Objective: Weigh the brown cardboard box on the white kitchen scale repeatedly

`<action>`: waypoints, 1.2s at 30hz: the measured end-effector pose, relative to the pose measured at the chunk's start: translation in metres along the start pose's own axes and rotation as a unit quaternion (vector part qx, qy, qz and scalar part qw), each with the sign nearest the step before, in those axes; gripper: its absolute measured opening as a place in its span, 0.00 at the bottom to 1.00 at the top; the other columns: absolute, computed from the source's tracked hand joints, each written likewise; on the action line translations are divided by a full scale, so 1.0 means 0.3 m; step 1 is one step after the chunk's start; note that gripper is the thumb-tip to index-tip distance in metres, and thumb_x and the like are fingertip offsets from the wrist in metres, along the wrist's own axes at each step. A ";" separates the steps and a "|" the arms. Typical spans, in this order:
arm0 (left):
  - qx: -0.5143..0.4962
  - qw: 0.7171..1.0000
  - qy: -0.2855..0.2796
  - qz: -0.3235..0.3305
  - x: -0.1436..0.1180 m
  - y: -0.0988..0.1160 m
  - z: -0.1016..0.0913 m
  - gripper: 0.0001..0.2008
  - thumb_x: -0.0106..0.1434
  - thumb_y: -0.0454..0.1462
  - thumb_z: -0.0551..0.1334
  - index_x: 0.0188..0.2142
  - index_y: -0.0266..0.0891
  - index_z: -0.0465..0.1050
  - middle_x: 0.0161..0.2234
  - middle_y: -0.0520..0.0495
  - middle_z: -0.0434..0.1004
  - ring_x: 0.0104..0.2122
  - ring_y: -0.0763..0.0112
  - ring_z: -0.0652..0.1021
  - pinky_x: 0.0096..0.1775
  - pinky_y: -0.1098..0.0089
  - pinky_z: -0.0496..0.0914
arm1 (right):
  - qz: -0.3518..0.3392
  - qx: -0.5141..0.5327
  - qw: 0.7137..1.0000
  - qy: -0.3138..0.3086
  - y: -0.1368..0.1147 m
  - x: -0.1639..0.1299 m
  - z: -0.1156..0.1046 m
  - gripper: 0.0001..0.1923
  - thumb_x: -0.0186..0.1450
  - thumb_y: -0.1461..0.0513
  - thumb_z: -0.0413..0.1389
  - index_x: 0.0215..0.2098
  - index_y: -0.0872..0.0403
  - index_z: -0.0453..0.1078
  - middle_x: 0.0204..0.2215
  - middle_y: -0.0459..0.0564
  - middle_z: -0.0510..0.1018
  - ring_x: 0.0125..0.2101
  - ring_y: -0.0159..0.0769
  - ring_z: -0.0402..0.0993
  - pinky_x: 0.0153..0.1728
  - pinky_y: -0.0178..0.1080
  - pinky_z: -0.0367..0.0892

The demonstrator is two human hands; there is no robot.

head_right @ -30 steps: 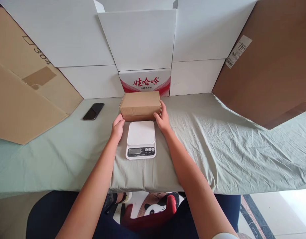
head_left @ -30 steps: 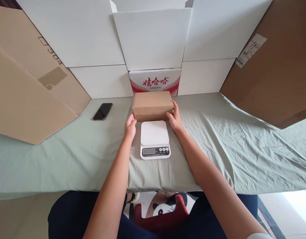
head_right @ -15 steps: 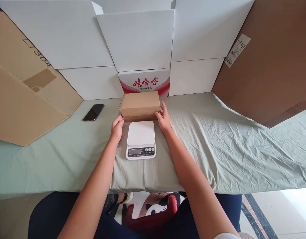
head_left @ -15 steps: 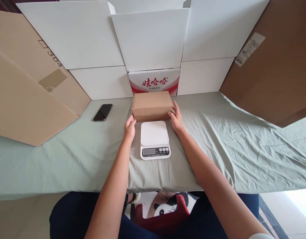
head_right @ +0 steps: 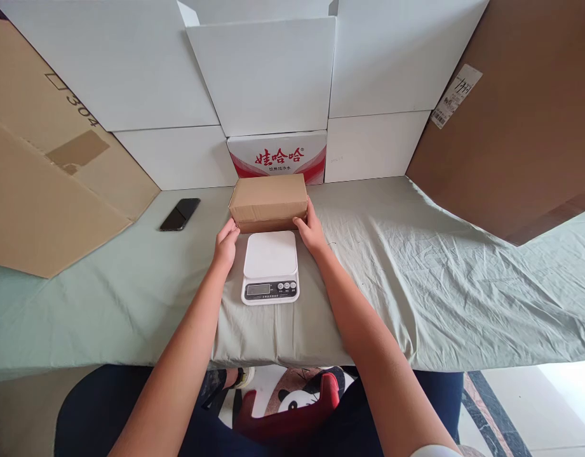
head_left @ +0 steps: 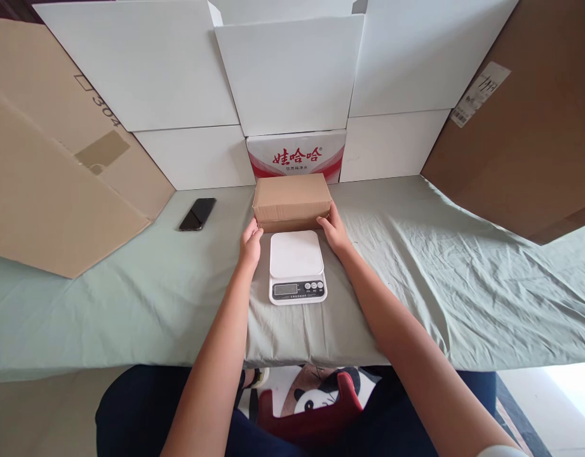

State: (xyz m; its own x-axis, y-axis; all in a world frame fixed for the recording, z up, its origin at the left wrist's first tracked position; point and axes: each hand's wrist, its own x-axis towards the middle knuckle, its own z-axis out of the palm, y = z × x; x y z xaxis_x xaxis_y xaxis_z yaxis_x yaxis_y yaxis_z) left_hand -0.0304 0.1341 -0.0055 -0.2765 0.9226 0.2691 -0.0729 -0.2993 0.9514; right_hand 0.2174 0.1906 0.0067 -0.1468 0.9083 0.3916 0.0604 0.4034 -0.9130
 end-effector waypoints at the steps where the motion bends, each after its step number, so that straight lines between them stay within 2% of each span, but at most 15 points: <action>1: 0.000 1.000 0.001 0.005 -0.001 0.003 0.001 0.32 0.62 0.42 0.64 0.65 0.39 0.70 0.70 0.41 0.66 0.72 0.52 0.60 0.72 0.55 0.53 | -0.003 0.000 1.000 -0.002 0.002 0.000 0.001 0.40 0.64 0.56 0.54 0.73 0.44 0.51 0.72 0.42 0.62 0.71 0.48 0.58 0.73 0.58 0.54; 5: -0.001 0.999 0.021 0.039 -0.020 0.021 0.004 0.32 0.63 0.43 0.64 0.67 0.41 0.68 0.70 0.42 0.65 0.71 0.53 0.63 0.71 0.56 0.55 | -0.036 0.004 0.999 -0.010 -0.012 -0.010 0.004 0.41 0.66 0.51 0.54 0.74 0.43 0.47 0.76 0.41 0.52 0.76 0.44 0.45 0.77 0.55 0.43; 8: 0.001 0.997 0.044 0.056 -0.067 0.046 0.008 0.33 0.64 0.44 0.64 0.68 0.41 0.67 0.71 0.42 0.63 0.72 0.53 0.62 0.71 0.57 0.56 | -0.070 0.003 0.997 -0.012 -0.057 -0.035 -0.003 0.41 0.68 0.47 0.54 0.74 0.43 0.47 0.77 0.41 0.50 0.77 0.44 0.41 0.77 0.54 0.41; 10: 0.001 0.996 0.058 0.065 -0.114 0.065 0.012 0.34 0.65 0.45 0.63 0.69 0.40 0.65 0.72 0.41 0.61 0.72 0.53 0.61 0.71 0.59 0.57 | -0.081 0.002 0.997 -0.016 -0.101 -0.064 -0.011 0.40 0.68 0.45 0.54 0.75 0.41 0.47 0.76 0.41 0.51 0.77 0.45 0.43 0.77 0.54 0.43; 13: 0.005 0.994 0.075 0.078 -0.201 0.092 0.016 0.34 0.66 0.45 0.62 0.70 0.41 0.63 0.72 0.42 0.60 0.72 0.55 0.61 0.71 0.59 0.57 | -0.078 -0.005 0.997 -0.021 -0.164 -0.130 -0.023 0.42 0.68 0.42 0.54 0.75 0.39 0.45 0.75 0.44 0.54 0.74 0.47 0.52 0.74 0.56 0.54; 17: 0.000 0.993 0.100 0.068 -0.318 0.115 0.012 0.33 0.65 0.45 0.63 0.69 0.42 0.66 0.71 0.41 0.63 0.72 0.53 0.61 0.71 0.57 0.58 | -0.072 -0.009 0.997 -0.028 -0.204 -0.248 -0.039 0.46 0.67 0.41 0.56 0.76 0.39 0.40 0.75 0.50 0.54 0.70 0.50 0.61 0.68 0.56 0.65; 22: -0.015 0.994 0.107 0.027 -0.421 0.131 -0.004 0.31 0.65 0.43 0.63 0.67 0.42 0.68 0.70 0.41 0.64 0.71 0.52 0.63 0.71 0.56 0.58 | -0.049 -0.014 0.998 -0.033 -0.214 -0.358 -0.054 0.46 0.69 0.43 0.56 0.76 0.36 0.37 0.75 0.52 0.53 0.70 0.53 0.61 0.65 0.60 0.66; 25: -0.024 0.992 0.122 0.016 -0.445 0.140 -0.008 0.29 0.65 0.41 0.64 0.66 0.41 0.70 0.69 0.39 0.67 0.70 0.52 0.65 0.70 0.57 0.60 | -0.032 -0.020 0.999 -0.033 -0.225 -0.385 -0.056 0.46 0.69 0.44 0.56 0.76 0.35 0.37 0.75 0.51 0.55 0.71 0.54 0.59 0.65 0.62 0.67; 31: -0.042 0.990 0.136 0.010 -0.446 0.156 -0.001 0.27 0.65 0.39 0.63 0.64 0.42 0.72 0.67 0.40 0.70 0.69 0.55 0.68 0.69 0.58 0.62 | -0.032 -0.021 0.999 -0.033 -0.246 -0.394 -0.055 0.44 0.69 0.44 0.56 0.76 0.33 0.40 0.77 0.48 0.49 0.71 0.56 0.58 0.66 0.65 0.63; 36: -0.042 0.989 0.138 -0.008 -0.450 0.160 0.004 0.27 0.65 0.39 0.64 0.63 0.41 0.73 0.67 0.39 0.70 0.69 0.53 0.67 0.69 0.56 0.61 | -0.023 -0.027 0.999 -0.026 -0.254 -0.393 -0.056 0.44 0.69 0.44 0.56 0.76 0.33 0.40 0.76 0.49 0.52 0.70 0.57 0.60 0.64 0.65 0.65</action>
State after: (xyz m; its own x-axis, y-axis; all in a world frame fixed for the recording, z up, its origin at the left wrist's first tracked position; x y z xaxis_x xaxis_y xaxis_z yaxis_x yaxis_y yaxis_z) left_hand 0.0045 -0.0044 0.0040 -0.5258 0.8287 0.1917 -0.1561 -0.3156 0.9360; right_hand 0.2466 0.0545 0.0320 -0.2014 0.8820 0.4261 0.1052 0.4519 -0.8858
